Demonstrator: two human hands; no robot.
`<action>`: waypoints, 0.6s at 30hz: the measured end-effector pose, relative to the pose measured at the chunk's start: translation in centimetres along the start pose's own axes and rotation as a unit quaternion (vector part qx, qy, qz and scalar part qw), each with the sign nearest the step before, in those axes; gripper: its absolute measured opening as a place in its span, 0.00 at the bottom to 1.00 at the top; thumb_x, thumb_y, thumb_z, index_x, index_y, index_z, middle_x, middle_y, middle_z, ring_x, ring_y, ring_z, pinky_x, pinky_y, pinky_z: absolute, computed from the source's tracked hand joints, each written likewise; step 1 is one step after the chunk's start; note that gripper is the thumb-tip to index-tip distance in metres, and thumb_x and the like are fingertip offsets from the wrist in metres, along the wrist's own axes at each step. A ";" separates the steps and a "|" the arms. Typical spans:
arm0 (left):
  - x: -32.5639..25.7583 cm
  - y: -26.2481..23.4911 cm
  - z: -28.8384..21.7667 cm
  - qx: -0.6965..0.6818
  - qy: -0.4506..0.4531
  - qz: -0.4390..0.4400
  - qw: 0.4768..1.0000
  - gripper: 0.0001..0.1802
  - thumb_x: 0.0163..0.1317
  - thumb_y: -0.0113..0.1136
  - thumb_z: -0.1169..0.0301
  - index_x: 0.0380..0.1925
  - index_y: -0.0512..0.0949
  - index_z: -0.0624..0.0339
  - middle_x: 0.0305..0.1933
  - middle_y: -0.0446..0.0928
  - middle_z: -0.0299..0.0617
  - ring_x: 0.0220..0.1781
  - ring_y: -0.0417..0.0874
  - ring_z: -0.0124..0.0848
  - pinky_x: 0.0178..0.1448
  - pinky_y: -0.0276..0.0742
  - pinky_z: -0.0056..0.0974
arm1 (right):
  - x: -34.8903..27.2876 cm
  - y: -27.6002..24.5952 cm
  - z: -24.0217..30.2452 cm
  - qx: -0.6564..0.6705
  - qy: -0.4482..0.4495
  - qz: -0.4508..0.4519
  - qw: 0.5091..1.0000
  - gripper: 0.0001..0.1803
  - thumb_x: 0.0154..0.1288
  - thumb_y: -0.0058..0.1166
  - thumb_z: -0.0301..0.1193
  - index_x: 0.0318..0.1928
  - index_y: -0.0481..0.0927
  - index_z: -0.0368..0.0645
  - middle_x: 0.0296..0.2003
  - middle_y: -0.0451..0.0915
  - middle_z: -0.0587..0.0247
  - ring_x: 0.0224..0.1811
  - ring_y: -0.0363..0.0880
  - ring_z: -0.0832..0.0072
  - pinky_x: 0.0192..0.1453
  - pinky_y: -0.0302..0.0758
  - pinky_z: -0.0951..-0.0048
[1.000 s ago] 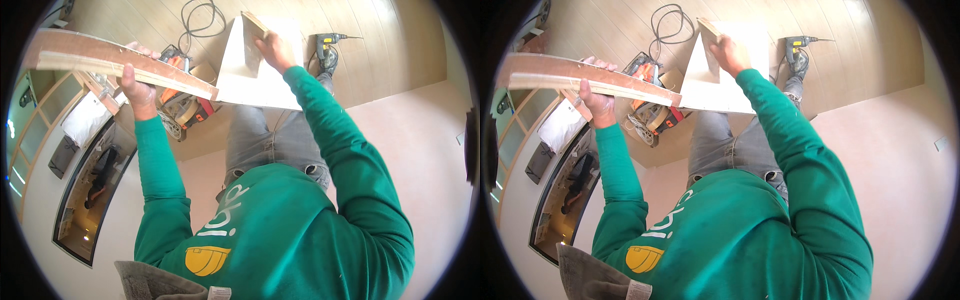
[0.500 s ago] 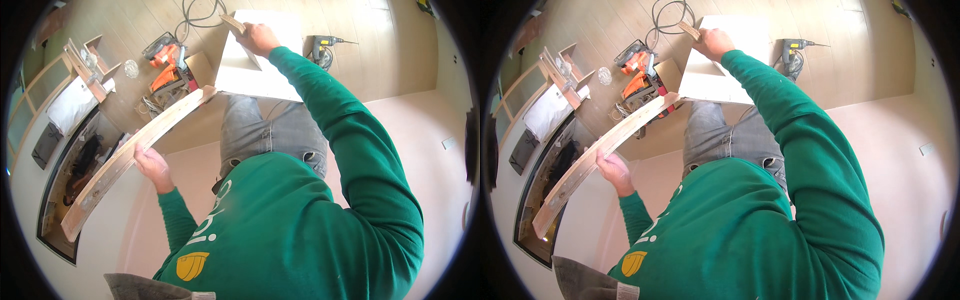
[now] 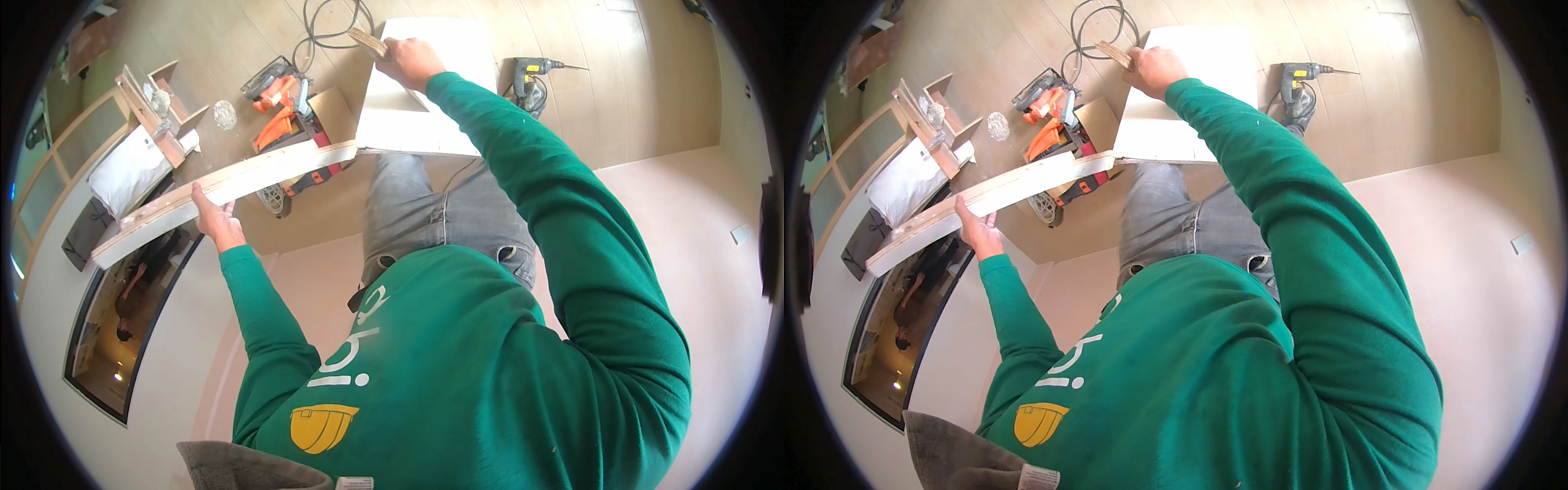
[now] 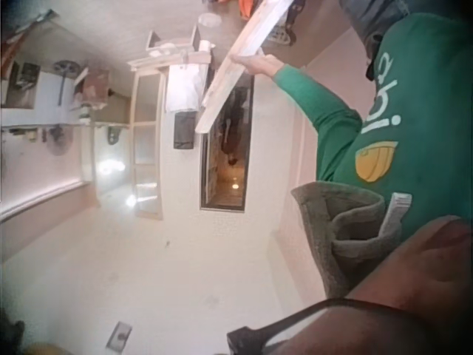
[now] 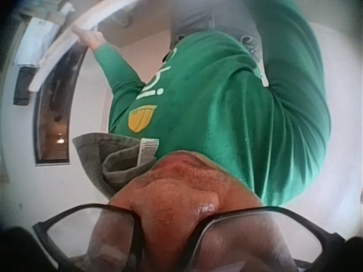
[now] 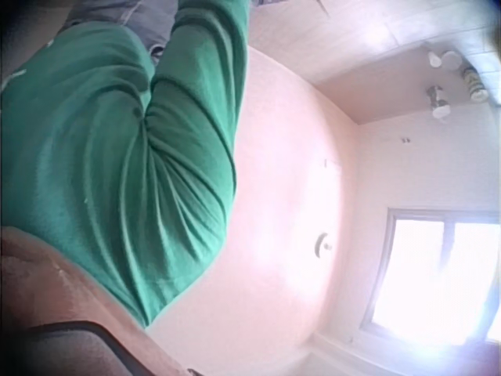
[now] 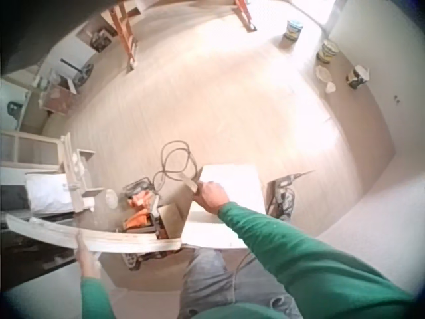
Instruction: The person uses a power drill to drive screws into a wooden cabinet panel, securing it to a white frame. They then lift and reposition the assembled unit, place a white panel on top, and attach a long wooden trim piece to the edge.
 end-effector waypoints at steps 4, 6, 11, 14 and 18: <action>4.4 -0.4 5.3 -0.011 -0.075 0.004 0.997 0.46 0.60 0.71 0.43 0.70 0.69 0.61 0.65 0.77 0.50 0.63 0.82 0.49 0.66 0.76 0.56 | 0.8 -0.4 -0.3 -0.031 0.009 -0.005 0.999 0.20 0.67 0.54 0.45 0.47 0.84 0.43 0.36 0.88 0.47 0.41 0.88 0.49 0.52 0.82 0.49; 5.8 -0.3 7.1 -0.017 -0.090 0.010 0.996 0.44 0.61 0.67 0.40 0.70 0.69 0.52 0.64 0.78 0.50 0.65 0.79 0.49 0.68 0.74 0.56 | 1.4 -0.8 -1.3 -0.032 0.042 -0.022 0.998 0.20 0.67 0.54 0.45 0.47 0.85 0.43 0.36 0.88 0.46 0.41 0.88 0.49 0.52 0.83 0.50; 7.3 -3.9 13.3 -0.097 -0.105 0.004 0.990 0.39 0.63 0.65 0.42 0.67 0.71 0.53 0.65 0.77 0.45 0.63 0.81 0.46 0.64 0.77 0.54 | 2.4 -3.6 -3.3 -0.030 0.101 -0.039 0.994 0.22 0.66 0.55 0.46 0.44 0.86 0.40 0.36 0.88 0.44 0.43 0.88 0.50 0.53 0.84 0.54; 7.8 -6.3 17.7 -0.138 -0.146 0.057 0.978 0.36 0.66 0.62 0.41 0.67 0.70 0.50 0.66 0.77 0.44 0.65 0.79 0.45 0.64 0.78 0.53 | 4.0 -4.0 -3.2 0.004 0.137 -0.022 0.990 0.23 0.65 0.57 0.47 0.45 0.88 0.39 0.38 0.89 0.44 0.43 0.88 0.50 0.54 0.84 0.55; 6.4 -6.4 19.6 -0.171 -0.167 0.028 0.971 0.36 0.67 0.62 0.44 0.67 0.70 0.54 0.68 0.74 0.46 0.68 0.77 0.44 0.68 0.76 0.54 | 5.4 -4.3 -2.1 -0.052 0.138 -0.023 0.989 0.25 0.64 0.58 0.48 0.47 0.88 0.39 0.39 0.89 0.45 0.44 0.89 0.51 0.55 0.84 0.57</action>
Point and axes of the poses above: each hand's wrist, its own x-axis towards the middle knuckle, its own y-axis out of the palm, z = x × y, the point moved 6 cm from there along x, towards the middle knuckle
